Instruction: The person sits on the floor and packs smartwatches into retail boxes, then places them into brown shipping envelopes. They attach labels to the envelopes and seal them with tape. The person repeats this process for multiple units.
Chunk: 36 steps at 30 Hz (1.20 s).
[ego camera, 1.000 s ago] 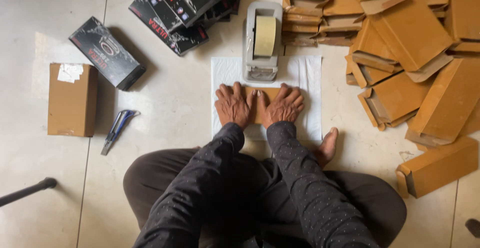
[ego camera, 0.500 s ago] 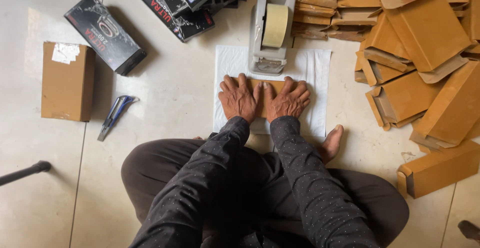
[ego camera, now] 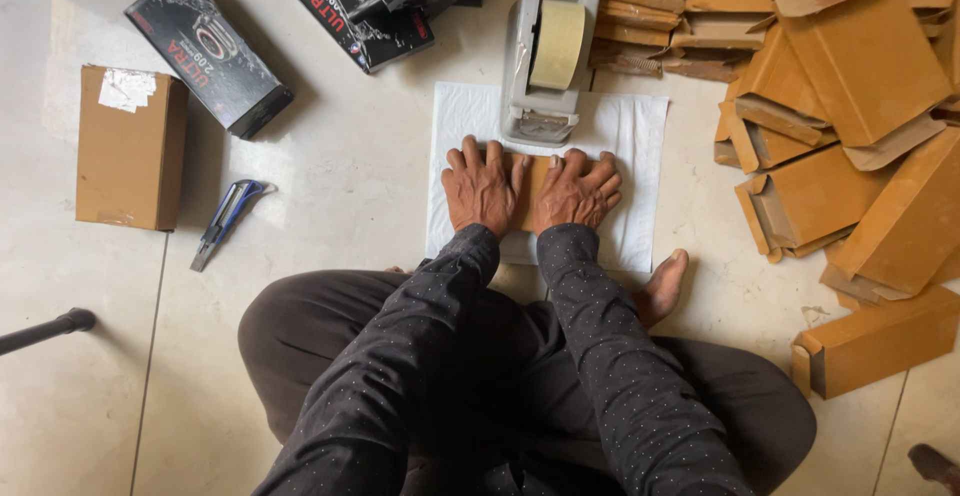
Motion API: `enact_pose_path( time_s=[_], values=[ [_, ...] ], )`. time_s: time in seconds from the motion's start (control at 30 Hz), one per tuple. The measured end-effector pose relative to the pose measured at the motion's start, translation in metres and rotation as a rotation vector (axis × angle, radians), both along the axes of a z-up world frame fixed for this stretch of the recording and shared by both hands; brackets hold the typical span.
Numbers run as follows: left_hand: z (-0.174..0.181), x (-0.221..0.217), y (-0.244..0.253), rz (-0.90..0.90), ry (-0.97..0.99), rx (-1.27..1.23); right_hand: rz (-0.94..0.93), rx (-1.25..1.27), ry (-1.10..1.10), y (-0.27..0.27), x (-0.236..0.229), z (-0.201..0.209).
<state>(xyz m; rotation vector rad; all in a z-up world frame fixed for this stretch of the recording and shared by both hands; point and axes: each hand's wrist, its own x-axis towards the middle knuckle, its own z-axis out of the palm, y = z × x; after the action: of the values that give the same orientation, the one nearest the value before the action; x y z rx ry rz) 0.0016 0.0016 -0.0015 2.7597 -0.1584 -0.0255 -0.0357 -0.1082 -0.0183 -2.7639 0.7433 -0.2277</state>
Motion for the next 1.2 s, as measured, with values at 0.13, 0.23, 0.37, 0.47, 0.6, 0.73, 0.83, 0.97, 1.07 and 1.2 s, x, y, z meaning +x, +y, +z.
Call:
enact_pose_path(
  time_s=[0.13, 0.23, 0.37, 0.47, 0.6, 0.73, 0.83, 0.97, 1.07, 1.2],
  values=[
    [-0.008, 0.001, 0.000, -0.001, -0.069, -0.009, 0.036, 0.008, -0.029, -0.002, -0.001, 0.003],
    [-0.010, -0.001, 0.000, 0.003, -0.044, -0.006, 0.055, -0.014, -0.036, -0.001, -0.002, 0.003],
    [-0.006, 0.001, -0.001, 0.007, -0.044, -0.008, 0.039, -0.012, -0.024, -0.002, 0.001, 0.001],
    [-0.001, 0.000, 0.000, 0.002, -0.052, -0.009, 0.046, -0.002, -0.035, -0.002, -0.002, -0.001],
    [0.003, 0.001, 0.000, 0.004, -0.018, -0.021, 0.048, 0.002, -0.020, -0.003, -0.002, -0.003],
    [0.002, 0.002, 0.000, 0.001, 0.015, 0.009, 0.043, 0.007, -0.042, -0.003, -0.001, -0.002],
    [-0.002, 0.002, 0.000, -0.001, -0.009, 0.014, 0.044, 0.012, -0.050, -0.003, -0.002, 0.002],
    [-0.007, 0.003, 0.001, 0.000, -0.020, -0.003, 0.057, 0.019, -0.053, -0.003, -0.002, 0.004],
    [-0.011, 0.001, 0.002, -0.010, -0.032, 0.013, 0.030, 0.011, -0.055, -0.001, -0.003, 0.001],
    [-0.010, 0.001, 0.001, 0.004, -0.030, 0.006, 0.021, 0.024, -0.075, -0.002, -0.002, 0.000]
  ],
)
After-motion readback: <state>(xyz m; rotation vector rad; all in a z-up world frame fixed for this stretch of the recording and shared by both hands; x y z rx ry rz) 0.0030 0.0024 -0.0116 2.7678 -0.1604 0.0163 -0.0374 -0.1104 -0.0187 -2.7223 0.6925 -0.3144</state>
